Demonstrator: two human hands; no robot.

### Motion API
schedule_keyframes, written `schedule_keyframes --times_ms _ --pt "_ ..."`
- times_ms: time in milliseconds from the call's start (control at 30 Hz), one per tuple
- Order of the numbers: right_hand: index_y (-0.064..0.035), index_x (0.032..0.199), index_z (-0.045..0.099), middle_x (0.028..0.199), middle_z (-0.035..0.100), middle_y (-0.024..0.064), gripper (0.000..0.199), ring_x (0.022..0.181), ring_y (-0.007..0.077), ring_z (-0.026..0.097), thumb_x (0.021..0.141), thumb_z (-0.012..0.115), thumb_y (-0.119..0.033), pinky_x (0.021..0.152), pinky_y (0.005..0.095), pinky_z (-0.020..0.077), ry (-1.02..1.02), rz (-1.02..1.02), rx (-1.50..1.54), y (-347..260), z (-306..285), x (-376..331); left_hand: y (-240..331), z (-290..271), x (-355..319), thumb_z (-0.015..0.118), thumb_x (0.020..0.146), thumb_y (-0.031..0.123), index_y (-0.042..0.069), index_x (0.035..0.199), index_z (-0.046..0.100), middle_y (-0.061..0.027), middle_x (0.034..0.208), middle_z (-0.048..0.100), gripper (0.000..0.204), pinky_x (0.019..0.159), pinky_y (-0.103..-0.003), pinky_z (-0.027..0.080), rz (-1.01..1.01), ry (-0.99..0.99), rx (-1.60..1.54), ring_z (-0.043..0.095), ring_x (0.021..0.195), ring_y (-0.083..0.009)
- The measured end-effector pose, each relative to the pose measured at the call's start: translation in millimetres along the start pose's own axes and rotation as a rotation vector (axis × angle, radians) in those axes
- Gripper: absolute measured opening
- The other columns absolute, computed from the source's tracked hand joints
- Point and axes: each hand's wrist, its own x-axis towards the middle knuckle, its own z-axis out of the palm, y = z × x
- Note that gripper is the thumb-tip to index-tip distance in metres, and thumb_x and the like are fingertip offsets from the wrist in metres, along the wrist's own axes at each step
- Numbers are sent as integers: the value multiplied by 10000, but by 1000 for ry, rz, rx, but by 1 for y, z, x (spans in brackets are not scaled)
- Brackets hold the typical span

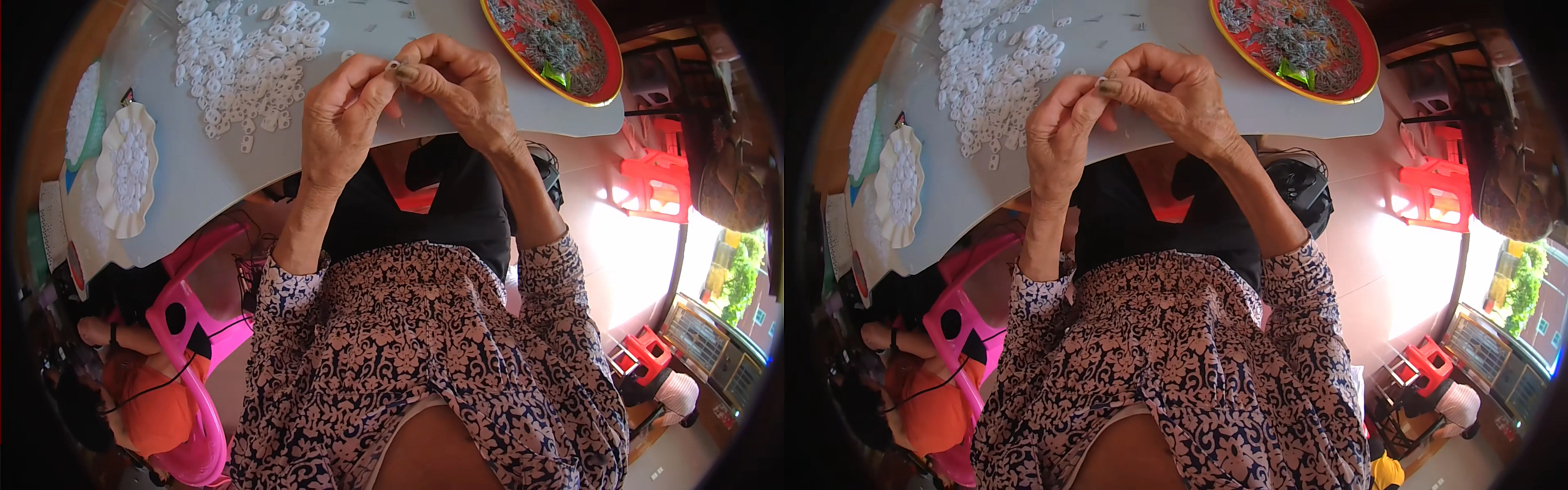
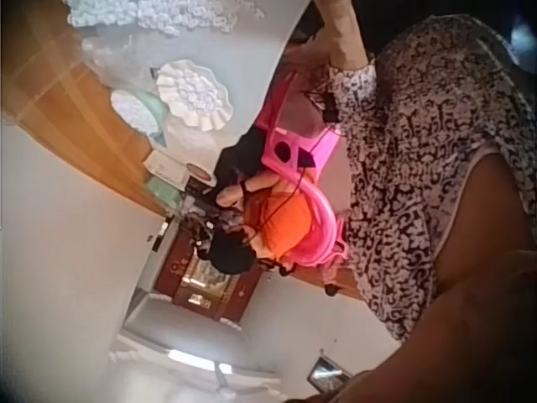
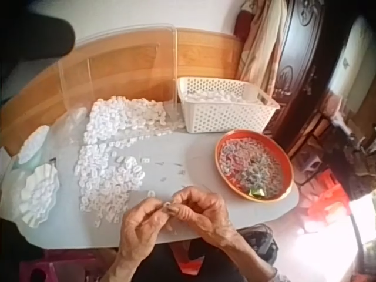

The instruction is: Manually assembling small white plastic components by snapping them together at a table.

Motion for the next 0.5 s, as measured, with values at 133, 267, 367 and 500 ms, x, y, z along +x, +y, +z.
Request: schedule_keyframes --times_ms 133,267,367,500 --pt "-1 877 624 767 614 1 184 701 51 532 888 622 -185 654 206 462 1 -54 -30 9 -4 -2 9 -7 0 556 915 130 8 893 599 -2 695 571 132 571 -192 406 -10 6 76 515 624 -49" --pt "13 904 610 796 632 27 164 690 60 557 883 619 -149 663 207 479 46 80 143 -2 -2 -4 22 -38 14 528 917 120 19 929 600 -46 702 577 124 615 -251 431 109 135 440 543 655 -123" --pt "21 908 606 796 637 36 156 681 67 564 877 618 -131 657 204 478 34 74 177 -1 -5 -5 13 -48 31 580 790 30 29 974 593 -114 782 553 185 768 -378 426 352 -36 940 491 817 -310" --pt "15 916 611 788 629 13 154 693 51 555 869 629 -131 664 196 471 63 58 44 2 -4 -4 12 -44 42 586 768 15 28 969 583 -120 835 520 202 829 -366 405 408 -231 1084 469 876 -298"
